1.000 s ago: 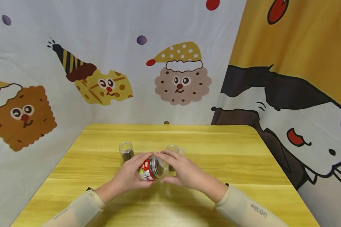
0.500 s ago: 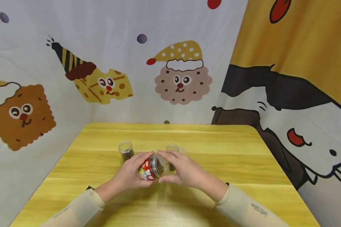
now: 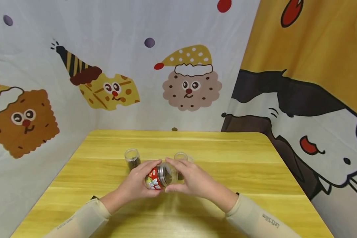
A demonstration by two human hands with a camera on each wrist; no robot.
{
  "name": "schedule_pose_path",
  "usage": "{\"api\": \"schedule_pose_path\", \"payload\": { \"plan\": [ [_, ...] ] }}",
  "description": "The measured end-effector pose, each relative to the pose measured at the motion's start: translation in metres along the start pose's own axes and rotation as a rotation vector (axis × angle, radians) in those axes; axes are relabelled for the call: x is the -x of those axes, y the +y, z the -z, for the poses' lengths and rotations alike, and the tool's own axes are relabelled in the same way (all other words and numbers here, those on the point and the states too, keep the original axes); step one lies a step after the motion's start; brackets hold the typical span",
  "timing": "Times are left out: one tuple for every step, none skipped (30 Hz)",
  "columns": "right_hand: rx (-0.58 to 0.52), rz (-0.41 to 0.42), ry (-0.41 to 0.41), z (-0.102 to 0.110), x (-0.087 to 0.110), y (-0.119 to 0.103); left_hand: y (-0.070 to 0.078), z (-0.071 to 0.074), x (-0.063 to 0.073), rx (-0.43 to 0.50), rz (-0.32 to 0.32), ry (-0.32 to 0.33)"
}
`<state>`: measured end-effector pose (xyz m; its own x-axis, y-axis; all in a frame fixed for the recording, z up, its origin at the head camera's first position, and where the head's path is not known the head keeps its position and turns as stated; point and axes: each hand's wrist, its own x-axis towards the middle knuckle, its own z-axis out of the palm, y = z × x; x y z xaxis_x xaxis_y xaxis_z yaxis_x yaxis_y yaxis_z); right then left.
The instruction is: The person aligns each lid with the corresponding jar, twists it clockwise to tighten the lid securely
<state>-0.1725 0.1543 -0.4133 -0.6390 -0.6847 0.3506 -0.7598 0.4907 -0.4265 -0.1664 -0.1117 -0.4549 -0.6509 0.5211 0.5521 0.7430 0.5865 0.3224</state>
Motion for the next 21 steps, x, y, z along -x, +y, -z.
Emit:
{"api": "schedule_pose_path", "payload": {
  "plan": [
    [0.003,-0.001,0.003,0.0001,0.0002,-0.0002,0.0002,0.0001,-0.0002,0.0,-0.002,0.002],
    [0.004,-0.002,0.006,0.0001,0.0003,-0.0003,0.0005,0.0005,-0.0004,0.0,-0.003,0.003],
    [0.005,-0.002,0.008,0.0002,0.0003,-0.0005,0.0006,0.0007,-0.0006,0.0,-0.005,0.005],
    [0.004,-0.001,0.009,0.0002,0.0003,-0.0007,0.0009,0.0011,-0.0006,0.001,-0.005,0.005],
    [0.003,-0.003,0.01,0.0003,0.0003,-0.001,0.0013,0.0015,-0.0007,0.002,-0.005,0.005],
    [0.001,-0.004,0.01,0.0002,0.0002,-0.001,0.0017,0.0019,-0.0007,0.002,-0.004,0.005],
    [0.0,-0.008,0.01,0.0004,0.0002,-0.0015,0.0021,0.0023,-0.0007,0.004,-0.002,0.005],
    [-0.001,-0.011,0.01,0.0005,0.0003,-0.0019,0.0023,0.0021,-0.0007,0.003,-0.003,0.006],
    [-0.002,-0.015,0.01,0.0007,0.0003,-0.0024,0.0026,0.0021,-0.0007,0.002,-0.002,0.005],
    [-0.005,-0.018,0.01,0.0009,0.0004,-0.0028,0.0029,0.0022,-0.0007,0.0,0.0,0.005],
    [-0.005,-0.019,0.011,0.0008,0.0005,-0.0026,0.0032,0.0022,-0.0008,0.0,0.0,0.005],
    [-0.006,-0.021,0.011,0.0009,0.0006,-0.0029,0.0035,0.0022,-0.0007,0.0,0.002,0.005],
    [-0.004,-0.024,0.01,0.0012,0.0009,-0.0034,0.0038,0.0021,-0.0007,-0.001,0.002,0.004],
    [-0.002,-0.027,0.009,0.0014,0.0011,-0.0039,0.004,0.0022,-0.0005,-0.002,0.003,0.004],
    [0.002,-0.028,0.008,0.0013,0.0014,-0.0039,0.0042,0.0025,-0.0003,-0.001,0.006,0.003],
    [0.008,-0.028,0.006,0.0009,0.0017,-0.0037,0.0044,0.0026,0.0,-0.002,0.007,0.002],
    [0.012,-0.029,0.004,0.0006,0.0021,-0.0036,0.0044,0.0023,0.0003,-0.004,0.007,0.002],
    [0.017,-0.03,0.002,0.0006,0.0026,-0.004,0.0045,0.0024,0.0005,-0.003,0.008,0.002],
    [0.024,-0.028,0.002,0.0004,0.0029,-0.0039,0.0045,0.0024,0.0006,0.0,0.009,0.003],
    [0.03,-0.022,0.004,0.0002,0.0032,-0.0036,0.0045,0.0025,0.0006,0.006,0.01,0.005],
    [0.044,-0.013,0.009,0.0001,0.0035,-0.0032,0.0044,0.0023,0.0006,0.007,0.01,0.007]
  ]
}}
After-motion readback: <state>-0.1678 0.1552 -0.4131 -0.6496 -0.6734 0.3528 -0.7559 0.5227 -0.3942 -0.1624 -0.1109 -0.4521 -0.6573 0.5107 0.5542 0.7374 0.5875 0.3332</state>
